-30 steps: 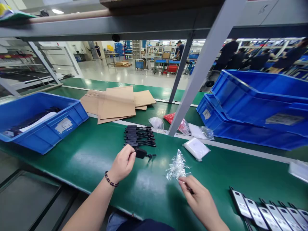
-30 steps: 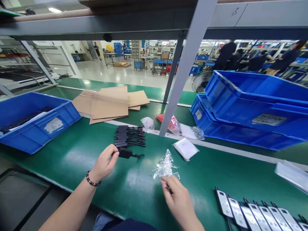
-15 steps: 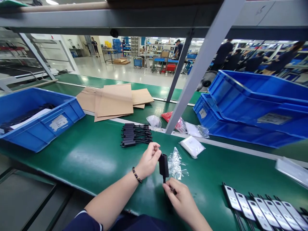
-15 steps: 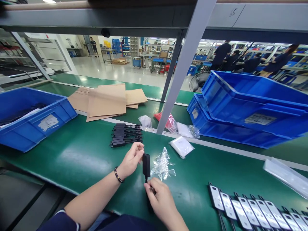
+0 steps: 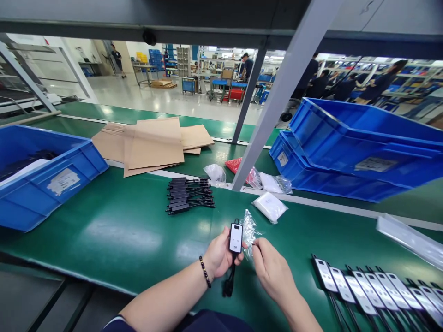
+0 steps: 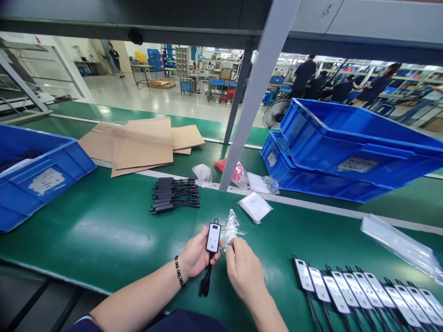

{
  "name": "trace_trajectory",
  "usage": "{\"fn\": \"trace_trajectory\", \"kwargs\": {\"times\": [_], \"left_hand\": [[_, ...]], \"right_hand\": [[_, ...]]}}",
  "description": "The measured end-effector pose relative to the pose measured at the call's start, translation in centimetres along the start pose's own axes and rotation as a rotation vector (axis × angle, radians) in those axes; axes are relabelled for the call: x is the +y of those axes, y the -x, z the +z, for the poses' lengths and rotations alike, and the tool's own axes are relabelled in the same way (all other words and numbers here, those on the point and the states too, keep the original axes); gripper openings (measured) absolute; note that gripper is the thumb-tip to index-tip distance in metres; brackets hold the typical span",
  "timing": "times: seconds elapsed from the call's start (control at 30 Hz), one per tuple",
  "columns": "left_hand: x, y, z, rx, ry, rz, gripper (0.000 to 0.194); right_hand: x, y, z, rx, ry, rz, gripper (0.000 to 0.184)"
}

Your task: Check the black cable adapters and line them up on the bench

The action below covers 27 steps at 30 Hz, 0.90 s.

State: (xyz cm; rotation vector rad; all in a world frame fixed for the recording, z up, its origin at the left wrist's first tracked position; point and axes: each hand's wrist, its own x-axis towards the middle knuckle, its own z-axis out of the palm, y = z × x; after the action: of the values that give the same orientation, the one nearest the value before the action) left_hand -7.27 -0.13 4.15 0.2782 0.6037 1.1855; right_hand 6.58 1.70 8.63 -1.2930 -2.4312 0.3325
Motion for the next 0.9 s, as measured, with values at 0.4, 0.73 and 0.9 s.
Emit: {"fn": "trace_trajectory", "kwargs": {"times": [0.4, 0.73, 0.9], "left_hand": [[-0.3, 0.6, 0.2, 0.032, -0.025, 0.02, 0.04], [-0.3, 0.6, 0.2, 0.04, -0.033, 0.035, 0.037], [-0.3, 0.7, 0.2, 0.043, -0.042, 0.032, 0.035]], "right_hand": [[0.4, -2.7, 1.0, 0.054, 0.22, -0.082, 0.027], [0.6, -2.8, 1.5, 0.087, 0.181, -0.064, 0.029], [0.7, -3.0, 1.3, -0.012, 0.1, -0.016, 0.029]]}}
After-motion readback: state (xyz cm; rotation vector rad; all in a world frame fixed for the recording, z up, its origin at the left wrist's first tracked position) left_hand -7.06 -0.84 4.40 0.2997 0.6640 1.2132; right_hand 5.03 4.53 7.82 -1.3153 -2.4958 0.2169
